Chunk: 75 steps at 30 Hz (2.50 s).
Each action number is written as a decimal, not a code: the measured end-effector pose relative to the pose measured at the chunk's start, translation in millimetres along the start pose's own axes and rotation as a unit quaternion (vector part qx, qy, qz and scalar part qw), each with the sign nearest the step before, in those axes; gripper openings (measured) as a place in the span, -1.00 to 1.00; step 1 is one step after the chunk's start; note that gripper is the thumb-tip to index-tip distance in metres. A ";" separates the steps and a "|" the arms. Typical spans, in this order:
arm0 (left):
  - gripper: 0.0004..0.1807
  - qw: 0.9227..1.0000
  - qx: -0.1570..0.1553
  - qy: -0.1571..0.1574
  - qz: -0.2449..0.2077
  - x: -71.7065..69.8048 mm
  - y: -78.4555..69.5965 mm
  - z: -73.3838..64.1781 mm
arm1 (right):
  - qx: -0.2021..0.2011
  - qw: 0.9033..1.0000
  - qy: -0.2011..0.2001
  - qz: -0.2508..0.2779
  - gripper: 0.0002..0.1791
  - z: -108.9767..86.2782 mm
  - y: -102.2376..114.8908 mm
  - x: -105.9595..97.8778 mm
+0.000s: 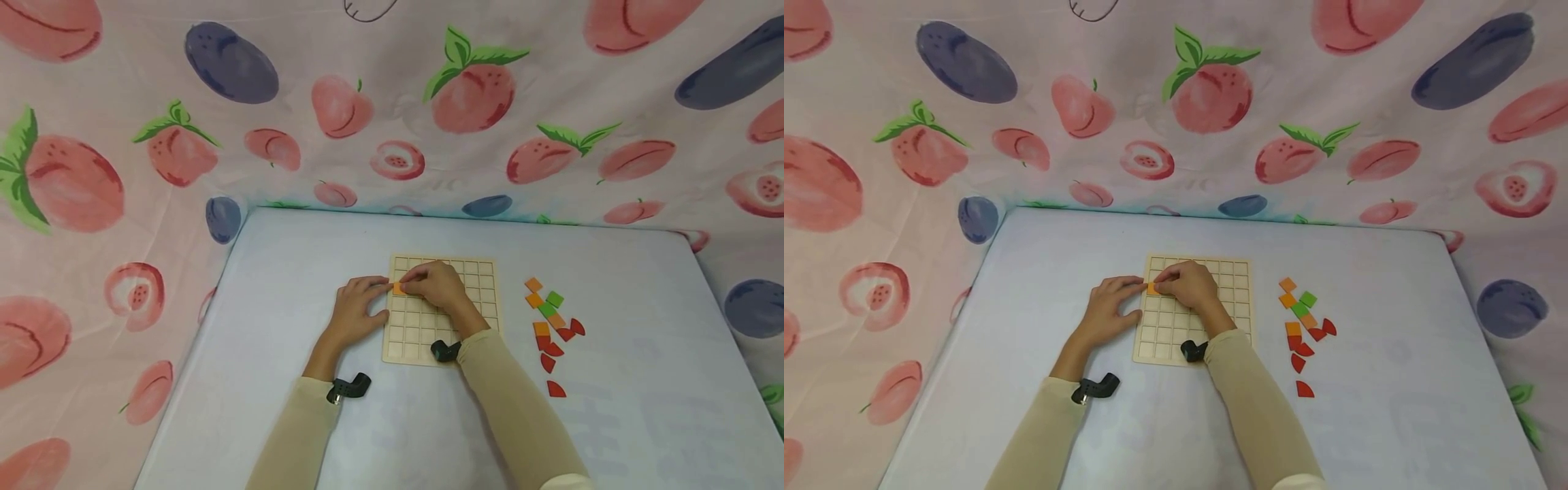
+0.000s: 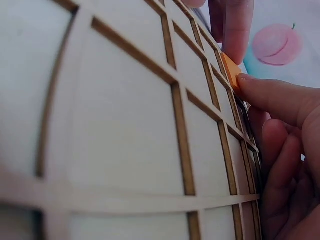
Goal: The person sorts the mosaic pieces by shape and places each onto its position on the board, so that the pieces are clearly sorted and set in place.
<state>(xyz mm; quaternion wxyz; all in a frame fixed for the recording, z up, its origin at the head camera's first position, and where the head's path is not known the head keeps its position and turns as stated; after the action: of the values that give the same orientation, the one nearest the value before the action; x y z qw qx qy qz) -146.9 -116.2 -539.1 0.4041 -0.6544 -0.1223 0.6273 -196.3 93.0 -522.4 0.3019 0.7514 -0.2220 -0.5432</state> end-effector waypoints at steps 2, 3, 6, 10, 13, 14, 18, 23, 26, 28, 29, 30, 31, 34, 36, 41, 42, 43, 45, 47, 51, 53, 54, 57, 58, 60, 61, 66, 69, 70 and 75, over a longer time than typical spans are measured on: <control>-0.41 1.000 0.000 -0.001 0.000 -0.1 0.1 -0.1 | -0.001 1.000 -0.002 0.002 -0.87 0.0 0.4 0.1; -0.41 1.000 0.000 -0.001 0.001 -0.2 0.3 -0.1 | -0.002 1.000 -0.003 0.003 -0.87 0.1 0.5 0.1; -0.41 1.000 0.002 0.000 0.002 0.2 0.7 0.0 | -0.002 1.000 -0.005 0.004 -0.88 0.0 0.2 0.1; -0.41 1.000 0.002 0.002 0.003 0.6 1.0 -0.1 | -0.002 1.000 -0.007 -0.002 -0.88 -0.3 -0.5 -0.1; -0.41 1.000 0.003 0.002 0.002 0.4 0.7 -0.4 | -0.002 1.000 -0.008 -0.003 -0.88 -0.8 -0.5 -0.1; -0.41 1.000 0.003 0.001 0.002 0.3 0.7 -0.5 | -0.002 1.000 -0.009 -0.004 -0.88 -0.9 -0.6 0.1; -0.42 1.000 0.002 0.001 0.001 0.5 1.2 -0.9 | -0.002 1.000 -0.012 -0.003 -0.88 -1.1 -0.9 1.7; -0.42 1.000 0.002 0.003 0.002 0.6 1.3 -1.3 | 0.001 1.000 -0.014 -0.002 -0.87 -2.0 -0.4 2.8; -0.42 1.000 0.003 0.002 0.004 0.5 1.3 -1.0 | 0.001 1.000 -0.012 -0.003 -0.87 -2.2 0.2 1.8; -0.42 1.000 0.003 0.002 0.005 0.7 1.7 -0.7 | -0.001 1.000 -0.009 -0.001 -0.87 -1.9 -0.1 1.1; -0.42 1.000 0.003 0.001 0.006 0.9 1.9 -0.5 | -0.002 1.000 -0.008 0.001 -0.88 -1.6 -0.4 0.8; -0.42 1.000 0.003 0.001 0.005 1.0 2.1 -0.4 | -0.003 1.000 -0.006 0.004 -0.88 -1.3 -0.9 0.5; -0.42 1.000 0.003 0.002 0.006 1.3 2.2 -0.4 | -0.005 1.000 -0.004 0.009 -0.87 -1.3 -1.9 0.4; -0.43 1.000 0.005 0.001 0.006 1.7 2.9 0.0 | -0.009 0.999 0.009 0.034 -0.85 -1.5 -4.7 -1.4; -0.44 1.000 0.007 0.003 0.008 1.9 2.9 0.3 | -0.008 0.998 0.026 0.064 -0.80 -4.0 -7.6 -4.3; -0.44 1.000 0.002 0.011 0.013 1.9 2.1 0.7 | 0.012 0.985 0.059 0.162 -0.67 -17.4 -17.7 -19.4; -0.44 1.000 0.001 0.011 0.013 1.8 2.1 0.6 | 0.011 0.983 0.058 0.172 -0.65 -20.1 -20.8 -23.7; -0.44 1.000 -0.001 0.012 0.014 1.7 2.2 0.6 | 0.009 0.983 0.056 0.176 -0.64 -22.8 -23.7 -28.5; -0.43 1.000 -0.003 0.009 0.014 1.4 2.6 0.5 | 0.002 0.983 0.050 0.174 -0.61 -28.8 -29.2 -39.1; -0.43 1.000 -0.003 0.006 0.013 1.0 2.6 0.2 | -0.009 0.985 0.040 0.165 -0.58 -35.2 -34.3 -50.6; -0.44 1.000 -0.002 0.003 0.011 0.3 2.3 -0.3 | -0.006 0.988 0.019 0.156 -0.58 -48.3 -44.4 -72.6; -0.44 1.000 -0.001 0.004 0.011 0.1 2.0 -0.3 | 0.000 0.990 0.006 0.144 -0.58 -53.9 -49.8 -82.7; -0.44 1.000 -0.001 0.005 0.012 0.1 1.8 -0.2 | 0.003 0.991 -0.002 0.135 -0.58 -56.5 -52.5 -87.6; -0.44 1.000 0.000 0.006 0.013 -0.2 0.9 -0.1 | 0.013 0.994 -0.023 0.107 -0.61 -64.1 -59.7 -101.5; -0.44 1.000 -0.001 0.007 0.013 -0.3 0.6 -0.1 | 0.017 0.995 -0.032 0.094 -0.62 -66.5 -62.2 -105.9; -0.44 1.000 -0.002 0.008 0.015 -0.4 0.1 -0.1 | 0.029 0.996 -0.045 0.075 -0.61 -71.6 -67.9 -113.9; -0.44 1.000 -0.002 0.009 0.015 -0.5 0.0 0.0 | 0.034 0.996 -0.052 0.071 -0.61 -73.9 -71.0 -117.6; -0.44 1.000 -0.006 0.010 0.018 -1.0 -0.2 -0.3 | 0.043 0.996 -0.074 0.030 -0.56 -84.2 -88.0 -135.0; -0.44 1.000 -0.006 0.011 0.019 -0.7 0.1 -0.2 | 0.052 0.995 -0.081 -0.003 -0.53 -89.4 -99.4 -143.8; -0.44 1.000 -0.005 0.012 0.020 -0.5 0.3 -0.2 | 0.059 0.995 -0.082 -0.013 -0.52 -91.0 -103.1 -146.2; -0.44 1.000 -0.001 0.011 0.020 -0.2 0.7 0.0 | 0.104 0.990 -0.087 -0.040 -0.47 -95.1 -121.0 -154.7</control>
<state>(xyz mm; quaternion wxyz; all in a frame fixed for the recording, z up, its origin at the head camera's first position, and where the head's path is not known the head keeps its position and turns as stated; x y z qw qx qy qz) -147.2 -116.8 -539.4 0.3917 -0.6642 -0.1055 0.6279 -153.4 302.6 -479.3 0.1803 0.7368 -0.2725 -0.5919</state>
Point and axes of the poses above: each hand's wrist, its own z-axis towards the middle knuckle, its own x-axis out of the palm, y = z × x, the point moved 2 cm from there along z, towards the middle knuckle, and after that the axes turned 6 degrees about -z, right-handed, at the moved point
